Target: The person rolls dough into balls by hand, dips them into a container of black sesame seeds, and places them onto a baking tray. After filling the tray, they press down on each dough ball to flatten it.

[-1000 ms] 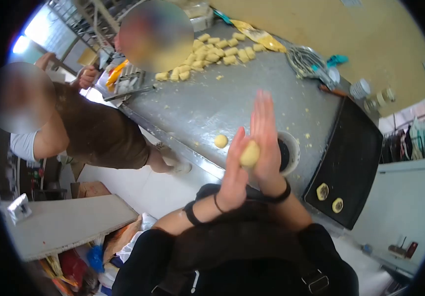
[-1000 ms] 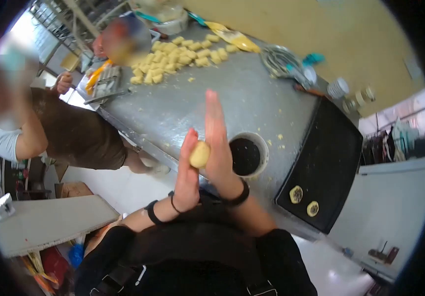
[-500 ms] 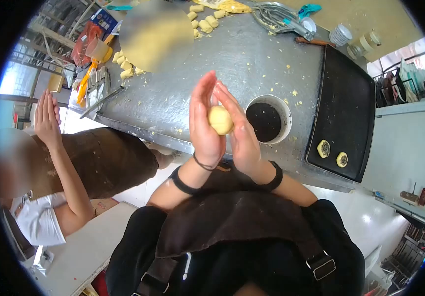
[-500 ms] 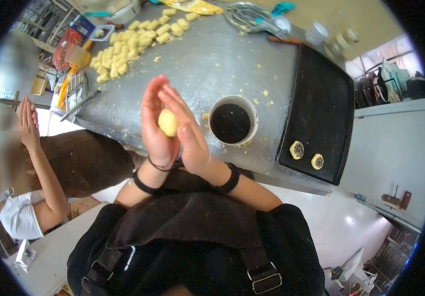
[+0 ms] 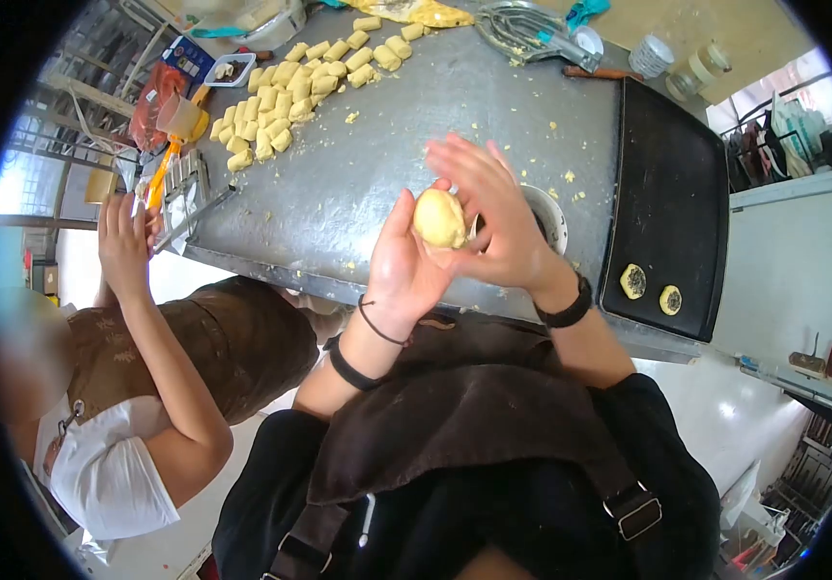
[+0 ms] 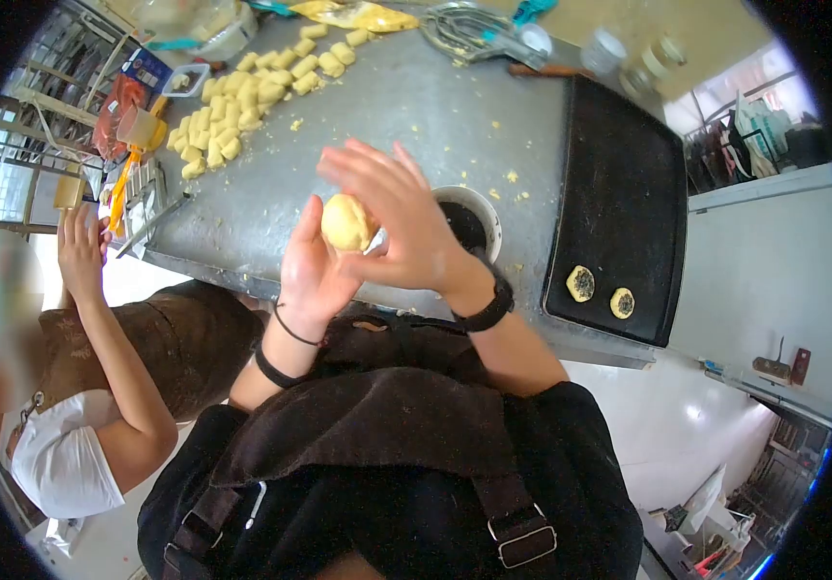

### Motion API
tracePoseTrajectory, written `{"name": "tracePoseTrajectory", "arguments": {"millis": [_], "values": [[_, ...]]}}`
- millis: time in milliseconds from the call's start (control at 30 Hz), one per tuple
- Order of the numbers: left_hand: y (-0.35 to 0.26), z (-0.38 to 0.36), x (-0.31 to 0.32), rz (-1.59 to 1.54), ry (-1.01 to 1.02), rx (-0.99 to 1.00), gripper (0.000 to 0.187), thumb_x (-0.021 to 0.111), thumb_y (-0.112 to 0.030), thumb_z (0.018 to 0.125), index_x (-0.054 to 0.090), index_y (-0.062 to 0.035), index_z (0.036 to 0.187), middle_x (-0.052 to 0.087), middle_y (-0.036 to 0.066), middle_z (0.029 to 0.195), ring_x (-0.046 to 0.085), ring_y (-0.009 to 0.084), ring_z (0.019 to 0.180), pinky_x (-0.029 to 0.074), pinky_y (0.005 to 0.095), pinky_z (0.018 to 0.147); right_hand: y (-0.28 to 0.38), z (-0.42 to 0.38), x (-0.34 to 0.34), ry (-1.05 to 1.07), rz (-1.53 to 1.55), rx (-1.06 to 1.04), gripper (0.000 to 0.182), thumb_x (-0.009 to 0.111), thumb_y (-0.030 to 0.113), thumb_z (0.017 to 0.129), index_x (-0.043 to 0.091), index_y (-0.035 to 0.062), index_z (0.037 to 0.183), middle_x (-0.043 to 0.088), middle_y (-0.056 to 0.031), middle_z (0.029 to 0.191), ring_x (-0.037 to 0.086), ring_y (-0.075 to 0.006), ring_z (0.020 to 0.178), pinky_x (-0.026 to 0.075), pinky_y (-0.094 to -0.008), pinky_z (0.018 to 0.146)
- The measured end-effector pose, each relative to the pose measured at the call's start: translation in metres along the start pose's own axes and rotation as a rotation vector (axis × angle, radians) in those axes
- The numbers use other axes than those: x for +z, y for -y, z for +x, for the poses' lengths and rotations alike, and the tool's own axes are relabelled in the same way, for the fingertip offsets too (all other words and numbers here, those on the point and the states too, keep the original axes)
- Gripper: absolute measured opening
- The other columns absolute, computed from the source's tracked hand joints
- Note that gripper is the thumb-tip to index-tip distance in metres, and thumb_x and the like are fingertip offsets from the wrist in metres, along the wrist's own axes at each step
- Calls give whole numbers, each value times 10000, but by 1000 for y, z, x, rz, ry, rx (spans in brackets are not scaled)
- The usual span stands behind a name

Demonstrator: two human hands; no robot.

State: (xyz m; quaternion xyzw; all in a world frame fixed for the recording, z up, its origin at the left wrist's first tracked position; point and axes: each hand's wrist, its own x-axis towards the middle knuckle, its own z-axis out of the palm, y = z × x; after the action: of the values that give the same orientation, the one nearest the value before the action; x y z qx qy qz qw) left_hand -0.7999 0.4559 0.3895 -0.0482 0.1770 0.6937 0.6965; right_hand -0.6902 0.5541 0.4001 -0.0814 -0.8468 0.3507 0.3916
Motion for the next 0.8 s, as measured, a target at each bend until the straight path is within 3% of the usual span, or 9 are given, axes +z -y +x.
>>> {"name": "tracePoseTrajectory", "arguments": {"millis": [33, 100, 167, 267, 433, 567, 667, 733, 800], "values": [[-1, 0, -9, -41, 156, -28, 588, 211, -509, 988, 396, -72, 1335, 456, 127, 1347, 424, 260, 1272, 364, 434, 1040, 5, 2, -7, 85, -178, -85, 530, 547, 409, 837, 528, 78, 1250, 512, -155, 1289, 452, -303, 1231, 277, -446, 1073], [1, -5, -4, -14, 229, -48, 615, 210, -516, 984, 360, -56, 1363, 438, 129, 1365, 409, 260, 1280, 332, 426, 1063, 5, 1, -10, 157, -337, -188, 436, 579, 368, 822, 579, 83, 1151, 571, -122, 1200, 542, -271, 1101, 314, -452, 1044], [5, -10, -4, 46, 227, -65, 638, 205, -520, 981, 335, -39, 1379, 418, 129, 1381, 393, 258, 1290, 311, 418, 1077, -7, -7, -4, 133, -301, -229, 331, 618, 327, 799, 620, 95, 1035, 619, -79, 1099, 606, -244, 944, 344, -461, 1011], [13, -13, -6, 163, 159, -29, 640, 216, -507, 984, 313, -20, 1388, 393, 129, 1398, 372, 253, 1305, 294, 405, 1089, -17, -16, 8, -51, -25, -141, 239, 651, 296, 775, 623, 102, 913, 636, -48, 994, 606, -243, 784, 365, -482, 976], [26, -16, -7, 220, 79, 219, 536, 285, -377, 1012, 239, -50, 1434, 374, 108, 1406, 392, 212, 1285, 326, 365, 1070, -3, -18, 8, -67, -133, -6, 334, 634, 332, 778, 620, 111, 1028, 604, -98, 1095, 575, -262, 985, 372, -475, 977], [30, -20, -6, 305, 18, 163, 473, 320, -276, 1019, 252, -38, 1422, 420, 109, 1350, 460, 182, 1211, 404, 336, 1005, 19, -20, 3, -60, -407, -22, 470, 493, 482, 863, 605, 108, 1125, 554, -134, 1213, 521, -281, 1127, 324, -481, 1023], [40, -13, -22, 357, -77, 143, 405, 309, -250, 1023, 323, -34, 1365, 487, 81, 1254, 512, 151, 1129, 453, 311, 942, 10, -31, 2, 10, -414, -141, 361, 539, 379, 863, 631, 80, 1044, 606, -131, 1121, 575, -280, 1040, 383, -473, 981], [48, -14, -23, 411, -106, 161, 361, 299, -239, 1026, 374, -34, 1312, 524, 58, 1183, 534, 129, 1076, 471, 293, 905, -5, -44, 4, -22, -302, -97, 267, 565, 281, 847, 642, 59, 974, 635, -122, 1036, 605, -276, 967, 432, -454, 931], [54, -10, -30, 297, -24, 97, 360, 313, -233, 1018, 378, -27, 1305, 517, 80, 1207, 549, 154, 1078, 487, 297, 894, -13, -56, 3, -91, -246, -78, 180, 582, 192, 826, 648, 43, 904, 655, -108, 953, 627, -272, 894, 474, -435, 879]]}}
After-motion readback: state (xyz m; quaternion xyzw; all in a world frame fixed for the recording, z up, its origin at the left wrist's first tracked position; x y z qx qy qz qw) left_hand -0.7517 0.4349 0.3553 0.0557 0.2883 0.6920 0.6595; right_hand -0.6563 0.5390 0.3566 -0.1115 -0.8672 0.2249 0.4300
